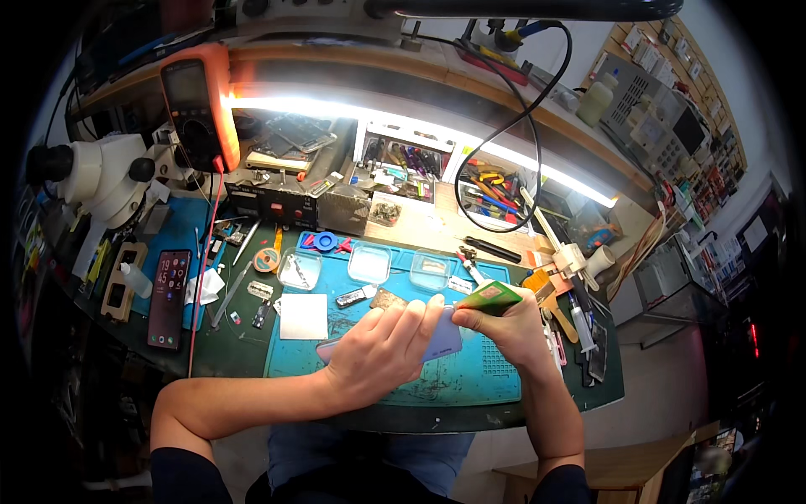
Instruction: The person cleans the back of a smartphone with a green card, then uses a prying tool to separate the back cover from the frame. They proceed to use tweezers to remove small internal components and connectors from the phone's chassis.
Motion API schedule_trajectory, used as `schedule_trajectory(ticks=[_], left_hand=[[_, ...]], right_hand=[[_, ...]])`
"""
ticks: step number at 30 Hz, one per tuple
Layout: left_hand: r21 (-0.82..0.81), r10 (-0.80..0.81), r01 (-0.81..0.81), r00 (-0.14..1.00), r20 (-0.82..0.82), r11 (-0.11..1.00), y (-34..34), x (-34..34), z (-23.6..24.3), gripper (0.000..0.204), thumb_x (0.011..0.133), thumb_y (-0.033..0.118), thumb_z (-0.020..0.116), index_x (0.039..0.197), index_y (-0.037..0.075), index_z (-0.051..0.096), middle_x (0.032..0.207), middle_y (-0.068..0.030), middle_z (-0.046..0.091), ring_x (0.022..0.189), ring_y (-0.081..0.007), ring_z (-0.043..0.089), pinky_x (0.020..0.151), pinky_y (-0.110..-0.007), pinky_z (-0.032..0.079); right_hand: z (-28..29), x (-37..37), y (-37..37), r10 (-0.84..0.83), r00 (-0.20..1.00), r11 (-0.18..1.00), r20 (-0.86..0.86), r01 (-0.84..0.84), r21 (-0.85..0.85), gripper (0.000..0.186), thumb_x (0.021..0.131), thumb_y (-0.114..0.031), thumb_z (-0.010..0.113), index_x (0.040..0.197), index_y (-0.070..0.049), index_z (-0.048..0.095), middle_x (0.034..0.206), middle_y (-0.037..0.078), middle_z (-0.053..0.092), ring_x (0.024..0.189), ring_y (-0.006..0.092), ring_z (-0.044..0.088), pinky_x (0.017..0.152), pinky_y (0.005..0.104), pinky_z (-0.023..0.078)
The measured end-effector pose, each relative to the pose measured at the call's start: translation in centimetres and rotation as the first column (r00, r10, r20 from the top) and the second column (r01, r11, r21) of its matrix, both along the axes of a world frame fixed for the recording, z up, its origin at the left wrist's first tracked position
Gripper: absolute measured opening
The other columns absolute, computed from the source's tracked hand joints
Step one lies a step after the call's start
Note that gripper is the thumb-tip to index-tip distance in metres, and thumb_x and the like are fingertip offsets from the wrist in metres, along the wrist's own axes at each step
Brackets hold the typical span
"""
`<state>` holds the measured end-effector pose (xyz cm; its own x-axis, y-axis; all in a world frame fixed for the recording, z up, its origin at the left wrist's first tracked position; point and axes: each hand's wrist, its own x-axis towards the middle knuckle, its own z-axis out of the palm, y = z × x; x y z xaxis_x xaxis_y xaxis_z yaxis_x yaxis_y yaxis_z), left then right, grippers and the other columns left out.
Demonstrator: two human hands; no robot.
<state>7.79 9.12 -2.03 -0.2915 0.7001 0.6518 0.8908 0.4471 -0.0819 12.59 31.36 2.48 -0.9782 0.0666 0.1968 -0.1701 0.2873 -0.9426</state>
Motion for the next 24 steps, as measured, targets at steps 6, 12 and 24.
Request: schedule_trajectory(ticks=[6,12,24], left_hand=[[-0.033,-0.01,0.009,0.999,-0.052,0.999,0.4,0.1,-0.4,0.059,0.085,0.014,0.064,0.14,-0.007,0.055,0.106,-0.008,0.058,0.087,-0.0159,0.06,0.073,-0.027,0.05],[-0.083,-0.03,0.023,0.996,-0.09,0.996,0.4,0.2,-0.3,0.059,0.087,0.014,0.062,0.141,-0.008,0.055,0.108,-0.0072,0.06,0.085,-0.0139,0.058,0.071,-0.026,0.049],[-0.044,0.048,-0.048,0.999,0.008,0.998,-1.4,0.8,-0.7,0.076,0.077,0.04,0.08,0.136,-0.002,0.058,0.098,-0.005,0.056,0.082,-0.0163,0.057,0.07,-0.029,0.043]], right_hand=[[0.6,0.1,0.7,0.046,0.998,0.997,0.038,-0.048,0.062,0.018,0.08,-0.007,0.09,0.093,0.001,0.079,0.082,0.002,0.073,0.075,0.0083,0.065,0.067,0.0254,0.052],[1.8,-0.3,1.8,0.147,0.982,0.961,0.12,-0.17,0.219,0.017,0.083,-0.009,0.087,0.094,0.0,0.078,0.084,0.003,0.076,0.078,0.0062,0.066,0.072,0.0249,0.054],[0.4,0.3,2.8,0.207,0.952,0.977,0.223,-0.213,0.003,0.02,0.093,-0.011,0.08,0.108,0.001,0.076,0.098,0.005,0.077,0.089,0.0098,0.069,0.081,0.0272,0.055]])
